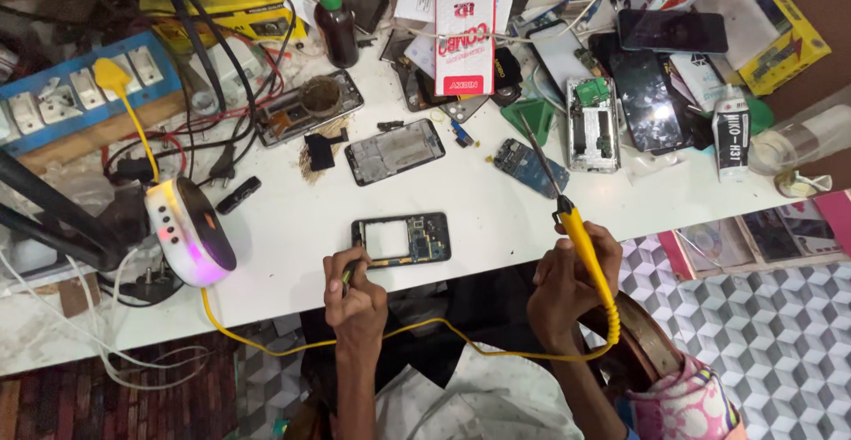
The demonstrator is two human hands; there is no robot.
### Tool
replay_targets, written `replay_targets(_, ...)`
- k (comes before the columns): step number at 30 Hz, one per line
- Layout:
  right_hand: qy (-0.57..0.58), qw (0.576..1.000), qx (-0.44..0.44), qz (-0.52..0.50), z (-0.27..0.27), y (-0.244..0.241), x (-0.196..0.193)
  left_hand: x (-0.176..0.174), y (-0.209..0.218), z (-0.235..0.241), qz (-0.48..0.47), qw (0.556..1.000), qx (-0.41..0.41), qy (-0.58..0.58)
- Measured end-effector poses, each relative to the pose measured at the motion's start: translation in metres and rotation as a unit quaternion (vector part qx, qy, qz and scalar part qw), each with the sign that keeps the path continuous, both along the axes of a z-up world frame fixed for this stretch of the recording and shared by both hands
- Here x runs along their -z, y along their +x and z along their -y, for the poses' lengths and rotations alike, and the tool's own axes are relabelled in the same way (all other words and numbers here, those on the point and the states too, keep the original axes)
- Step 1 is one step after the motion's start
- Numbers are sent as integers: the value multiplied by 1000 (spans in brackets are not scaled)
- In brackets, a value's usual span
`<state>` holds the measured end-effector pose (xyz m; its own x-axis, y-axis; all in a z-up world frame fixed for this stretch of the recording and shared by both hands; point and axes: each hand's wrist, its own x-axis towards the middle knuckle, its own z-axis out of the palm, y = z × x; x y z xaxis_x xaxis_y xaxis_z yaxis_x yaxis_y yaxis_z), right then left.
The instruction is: The person uses a soldering iron and a green-handled tool to work on the circuit board of a disassembled mobile phone. They repeatedly apply heat to specific points on the board while manipulating components with the other hand.
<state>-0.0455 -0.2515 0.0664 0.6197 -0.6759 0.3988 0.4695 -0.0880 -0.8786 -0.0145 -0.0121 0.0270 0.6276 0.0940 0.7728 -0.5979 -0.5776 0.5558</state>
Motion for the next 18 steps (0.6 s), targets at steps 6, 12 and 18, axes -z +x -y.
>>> replay_targets(6, 61, 996, -68, -13, 29, 12, 4, -17, -7, -4, -86, 986, -77, 116)
replay_targets(12, 182, 977, -68, 87, 19, 34, 40, -3, 8, -20, -34, 998, 15, -44)
replay_targets(18, 98, 991, -74, 56, 17, 45, 31, -10, 8, -20, -57, 997, 13, -44)
